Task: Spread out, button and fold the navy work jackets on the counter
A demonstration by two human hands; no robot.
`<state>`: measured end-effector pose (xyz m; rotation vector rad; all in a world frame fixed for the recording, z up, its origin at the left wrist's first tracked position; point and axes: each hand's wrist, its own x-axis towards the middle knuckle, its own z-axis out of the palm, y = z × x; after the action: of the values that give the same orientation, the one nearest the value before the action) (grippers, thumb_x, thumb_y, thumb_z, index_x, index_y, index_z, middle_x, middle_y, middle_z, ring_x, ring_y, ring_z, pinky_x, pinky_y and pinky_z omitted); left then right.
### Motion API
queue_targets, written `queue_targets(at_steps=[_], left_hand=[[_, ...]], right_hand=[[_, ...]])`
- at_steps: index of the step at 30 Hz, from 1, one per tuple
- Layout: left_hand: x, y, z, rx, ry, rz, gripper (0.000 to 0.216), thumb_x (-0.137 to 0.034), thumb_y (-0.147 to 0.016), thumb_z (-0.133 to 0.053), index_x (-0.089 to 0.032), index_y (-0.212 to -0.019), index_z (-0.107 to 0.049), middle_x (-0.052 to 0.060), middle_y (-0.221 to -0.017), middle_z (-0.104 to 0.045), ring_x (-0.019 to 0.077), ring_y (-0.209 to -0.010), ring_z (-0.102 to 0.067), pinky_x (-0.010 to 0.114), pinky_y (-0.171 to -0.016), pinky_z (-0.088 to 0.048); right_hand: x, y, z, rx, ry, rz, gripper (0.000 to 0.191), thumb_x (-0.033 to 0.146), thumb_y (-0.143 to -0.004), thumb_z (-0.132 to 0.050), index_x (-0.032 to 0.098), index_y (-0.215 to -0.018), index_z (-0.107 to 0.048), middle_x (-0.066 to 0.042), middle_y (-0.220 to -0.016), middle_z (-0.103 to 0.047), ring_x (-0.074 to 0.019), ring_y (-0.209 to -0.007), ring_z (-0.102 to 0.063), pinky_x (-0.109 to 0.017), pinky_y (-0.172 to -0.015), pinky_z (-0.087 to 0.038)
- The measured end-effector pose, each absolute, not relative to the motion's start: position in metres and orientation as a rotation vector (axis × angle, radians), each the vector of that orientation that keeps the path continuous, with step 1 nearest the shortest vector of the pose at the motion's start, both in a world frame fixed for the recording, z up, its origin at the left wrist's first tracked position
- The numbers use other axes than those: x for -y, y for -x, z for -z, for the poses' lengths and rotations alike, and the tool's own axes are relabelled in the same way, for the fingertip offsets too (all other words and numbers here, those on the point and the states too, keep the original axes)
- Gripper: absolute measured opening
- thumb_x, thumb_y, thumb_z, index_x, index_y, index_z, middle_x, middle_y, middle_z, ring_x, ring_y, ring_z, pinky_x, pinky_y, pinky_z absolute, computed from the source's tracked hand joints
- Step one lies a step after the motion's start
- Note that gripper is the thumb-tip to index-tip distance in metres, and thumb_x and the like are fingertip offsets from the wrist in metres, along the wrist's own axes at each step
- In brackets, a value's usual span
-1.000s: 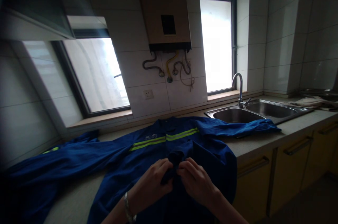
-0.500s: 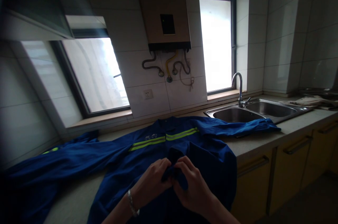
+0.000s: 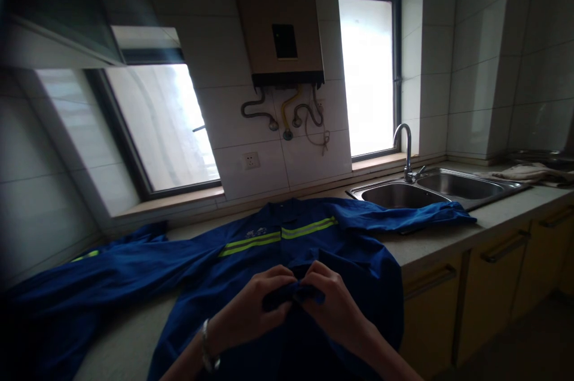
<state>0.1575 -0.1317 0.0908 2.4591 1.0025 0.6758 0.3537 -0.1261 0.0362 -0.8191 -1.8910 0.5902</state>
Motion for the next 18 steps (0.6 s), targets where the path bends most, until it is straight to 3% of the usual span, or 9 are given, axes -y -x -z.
queue_targets(at_steps=[7, 13, 18], left_hand=[[0.127, -0.157, -0.095, -0.994, -2.130, -0.643, 0.027, -0.035, -0.083, -0.059, -0.018, -0.100, -0.070, 0.003, -0.085, -0.062, 0.0118, -0.072, -0.055, 0.021, -0.064, -0.041], [0.121, -0.160, -0.073, -0.990, -1.822, -0.849, 0.023, -0.035, -0.073, -0.069, -0.013, -0.079, -0.070, -0.001, -0.068, -0.055, 0.0104, -0.065, -0.047, 0.021, -0.059, -0.035], [0.119, -0.164, -0.068, -0.955, -1.682, -0.851, 0.026, -0.036, -0.071, -0.071, -0.013, -0.084, -0.070, 0.000, -0.069, -0.058, 0.0116, -0.066, -0.050, 0.021, -0.060, -0.037]], right_hand=[[0.127, -0.361, -0.034, 1.991, 0.641, -0.448, 0.030, 0.001, -0.075, -0.050, 0.018, -0.095, -0.065, -0.004, -0.091, -0.056, -0.0107, -0.080, -0.055, -0.021, -0.069, -0.044], [0.131, -0.362, -0.030, 1.959, 0.587, -0.441, 0.031, 0.003, -0.078, -0.044, 0.019, -0.092, -0.067, -0.004, -0.086, -0.057, -0.0115, -0.076, -0.056, -0.022, -0.065, -0.045], [0.128, -0.357, -0.015, 1.885, 0.579, -0.367, 0.031, 0.005, -0.081, -0.043, 0.019, -0.094, -0.068, -0.005, -0.086, -0.058, -0.0121, -0.075, -0.057, -0.023, -0.063, -0.046]])
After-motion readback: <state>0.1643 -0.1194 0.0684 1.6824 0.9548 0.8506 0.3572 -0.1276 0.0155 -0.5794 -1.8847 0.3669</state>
